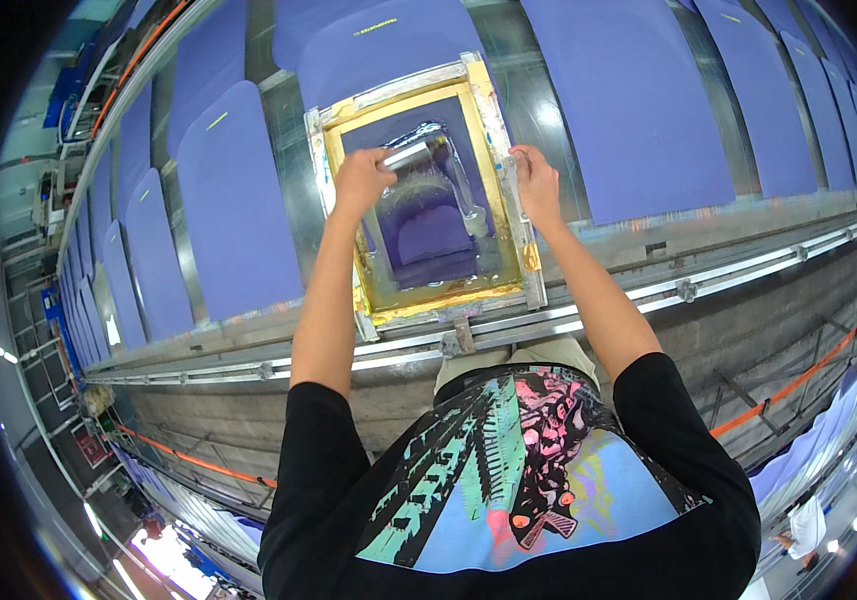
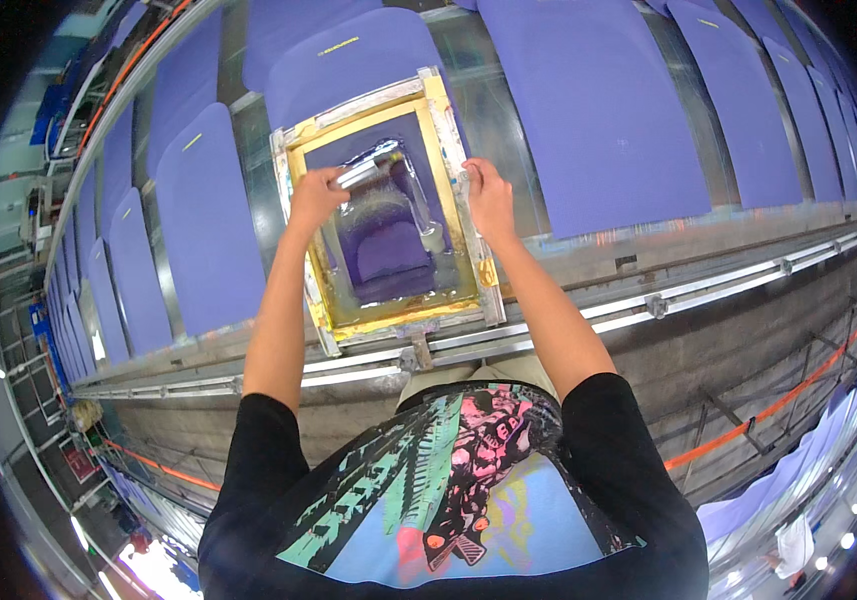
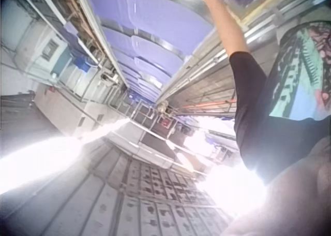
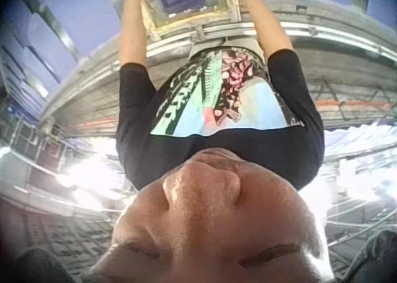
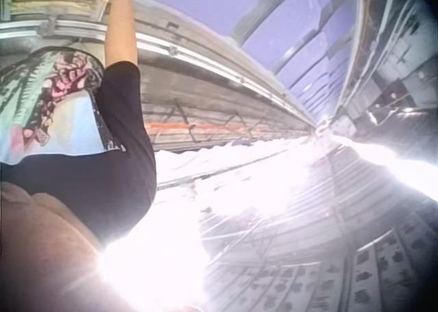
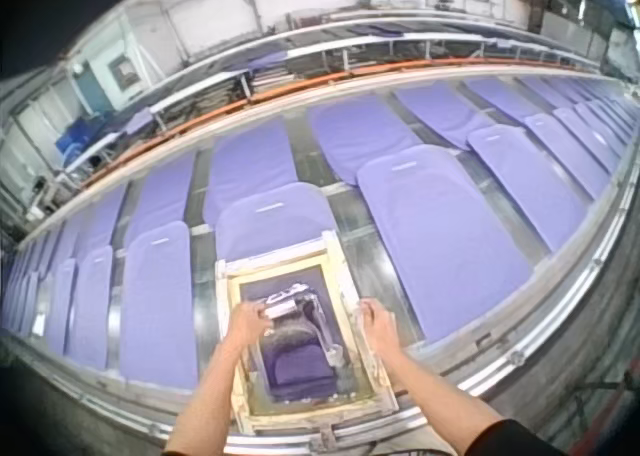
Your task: The person pours purple ink onto a screen printing frame and uses a squeegee to spread the ink across the mesh. They then move the frame to a conveyor belt and repeatedly pull the squeegee across the screen to print a design onto a series of purple fabric pieces.
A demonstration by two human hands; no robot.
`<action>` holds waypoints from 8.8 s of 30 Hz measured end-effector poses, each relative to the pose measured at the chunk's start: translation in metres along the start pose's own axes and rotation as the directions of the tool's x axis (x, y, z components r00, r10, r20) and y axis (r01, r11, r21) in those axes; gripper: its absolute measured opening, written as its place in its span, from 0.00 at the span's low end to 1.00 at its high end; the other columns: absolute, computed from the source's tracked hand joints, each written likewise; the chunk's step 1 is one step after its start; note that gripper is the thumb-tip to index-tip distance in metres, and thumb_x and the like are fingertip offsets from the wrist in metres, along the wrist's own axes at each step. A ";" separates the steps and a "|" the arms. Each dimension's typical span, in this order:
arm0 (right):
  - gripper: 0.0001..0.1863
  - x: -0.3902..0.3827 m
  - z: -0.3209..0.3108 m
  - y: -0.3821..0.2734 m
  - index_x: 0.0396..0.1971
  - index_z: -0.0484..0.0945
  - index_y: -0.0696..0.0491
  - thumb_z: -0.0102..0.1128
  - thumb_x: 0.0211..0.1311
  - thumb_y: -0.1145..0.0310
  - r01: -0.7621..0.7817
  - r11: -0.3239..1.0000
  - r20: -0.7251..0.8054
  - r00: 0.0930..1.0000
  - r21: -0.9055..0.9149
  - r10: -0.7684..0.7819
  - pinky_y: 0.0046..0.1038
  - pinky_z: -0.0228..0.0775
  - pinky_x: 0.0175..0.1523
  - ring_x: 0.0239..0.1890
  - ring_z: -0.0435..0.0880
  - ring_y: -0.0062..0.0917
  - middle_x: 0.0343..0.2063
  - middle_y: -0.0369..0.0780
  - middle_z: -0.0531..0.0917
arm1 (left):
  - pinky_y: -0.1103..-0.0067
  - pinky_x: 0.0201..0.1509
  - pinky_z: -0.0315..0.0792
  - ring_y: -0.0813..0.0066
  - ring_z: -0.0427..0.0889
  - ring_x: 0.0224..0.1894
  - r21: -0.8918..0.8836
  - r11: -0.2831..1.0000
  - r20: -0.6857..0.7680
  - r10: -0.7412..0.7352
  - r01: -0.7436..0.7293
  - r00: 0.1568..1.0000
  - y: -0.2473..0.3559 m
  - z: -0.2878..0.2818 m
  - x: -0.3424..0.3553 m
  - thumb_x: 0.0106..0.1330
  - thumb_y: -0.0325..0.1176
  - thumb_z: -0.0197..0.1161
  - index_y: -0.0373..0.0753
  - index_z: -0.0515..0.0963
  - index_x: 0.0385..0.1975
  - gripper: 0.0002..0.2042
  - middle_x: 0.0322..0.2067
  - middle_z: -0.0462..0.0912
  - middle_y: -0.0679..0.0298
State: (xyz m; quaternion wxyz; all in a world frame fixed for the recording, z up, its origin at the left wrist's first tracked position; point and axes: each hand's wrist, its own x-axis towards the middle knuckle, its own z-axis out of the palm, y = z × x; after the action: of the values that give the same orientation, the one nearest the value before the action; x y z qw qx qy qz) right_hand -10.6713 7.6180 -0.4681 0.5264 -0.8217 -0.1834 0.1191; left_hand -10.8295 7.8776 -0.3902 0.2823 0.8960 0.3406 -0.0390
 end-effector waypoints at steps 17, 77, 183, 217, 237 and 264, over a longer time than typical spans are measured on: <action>0.11 0.004 -0.003 0.003 0.47 0.83 0.52 0.55 0.77 0.64 0.006 1.000 -0.030 1.000 0.002 -0.006 0.44 0.74 0.39 0.31 0.86 0.47 0.30 0.51 0.85 | 0.62 0.43 0.80 0.53 0.87 0.35 0.047 0.997 -0.178 0.069 -0.061 0.982 0.022 0.020 -0.008 0.54 0.27 0.66 0.57 0.89 0.50 0.23 0.33 0.89 0.55; 0.10 -0.173 0.399 -0.173 0.46 0.82 0.52 0.54 0.78 0.65 -0.067 0.996 0.029 0.997 -0.059 0.069 0.39 0.65 0.31 0.20 0.70 0.29 0.17 0.43 0.74 | 0.65 0.59 0.78 0.63 0.85 0.55 0.223 0.949 -0.326 0.287 -0.222 0.901 -0.414 -0.116 -0.177 0.53 0.20 0.65 0.53 0.88 0.48 0.23 0.53 0.88 0.73; 0.09 -0.501 1.093 -0.544 0.48 0.82 0.54 0.54 0.78 0.68 0.053 0.980 0.069 0.995 0.193 -0.067 0.23 0.60 0.25 0.20 0.65 0.12 0.18 0.28 0.67 | 0.64 0.62 0.77 0.56 0.81 0.62 0.009 0.979 -0.316 0.198 -0.206 0.928 -1.107 -0.515 -0.403 0.52 0.20 0.64 0.48 0.84 0.57 0.29 0.60 0.84 0.68; 0.11 -0.536 1.211 -0.552 0.47 0.83 0.54 0.54 0.77 0.67 -0.099 0.995 0.035 0.995 0.027 0.098 0.33 0.68 0.34 0.23 0.74 0.26 0.22 0.42 0.78 | 0.66 0.52 0.81 0.64 0.88 0.49 0.293 0.923 -0.349 0.346 -0.250 0.871 -1.262 -0.550 -0.333 0.56 0.20 0.64 0.52 0.89 0.43 0.19 0.48 0.90 0.72; 0.10 -0.532 1.217 -0.532 0.46 0.85 0.53 0.56 0.76 0.65 -0.096 0.986 0.073 0.994 0.136 0.086 0.32 0.67 0.30 0.21 0.71 0.23 0.17 0.39 0.73 | 0.65 0.51 0.81 0.61 0.86 0.53 0.233 0.943 -0.247 0.294 -0.238 0.923 -1.256 -0.539 -0.379 0.54 0.19 0.64 0.50 0.87 0.47 0.21 0.54 0.87 0.68; 0.10 -0.736 1.713 -0.852 0.50 0.81 0.52 0.54 0.78 0.66 0.233 0.944 0.122 0.956 0.235 -0.266 0.26 0.65 0.27 0.20 0.71 0.16 0.20 0.32 0.74 | 0.62 0.64 0.74 0.56 0.80 0.62 -0.044 0.995 -0.514 0.056 -0.091 0.856 -1.763 -0.814 -0.543 0.53 0.21 0.67 0.46 0.85 0.54 0.25 0.54 0.87 0.65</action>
State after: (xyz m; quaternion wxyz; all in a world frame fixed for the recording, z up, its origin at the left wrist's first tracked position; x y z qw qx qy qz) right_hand -12.1531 9.0336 -0.4072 0.6087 -0.7174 -0.3117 0.1330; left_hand -12.4591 9.0643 -0.4111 0.2129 0.8765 0.3700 0.2224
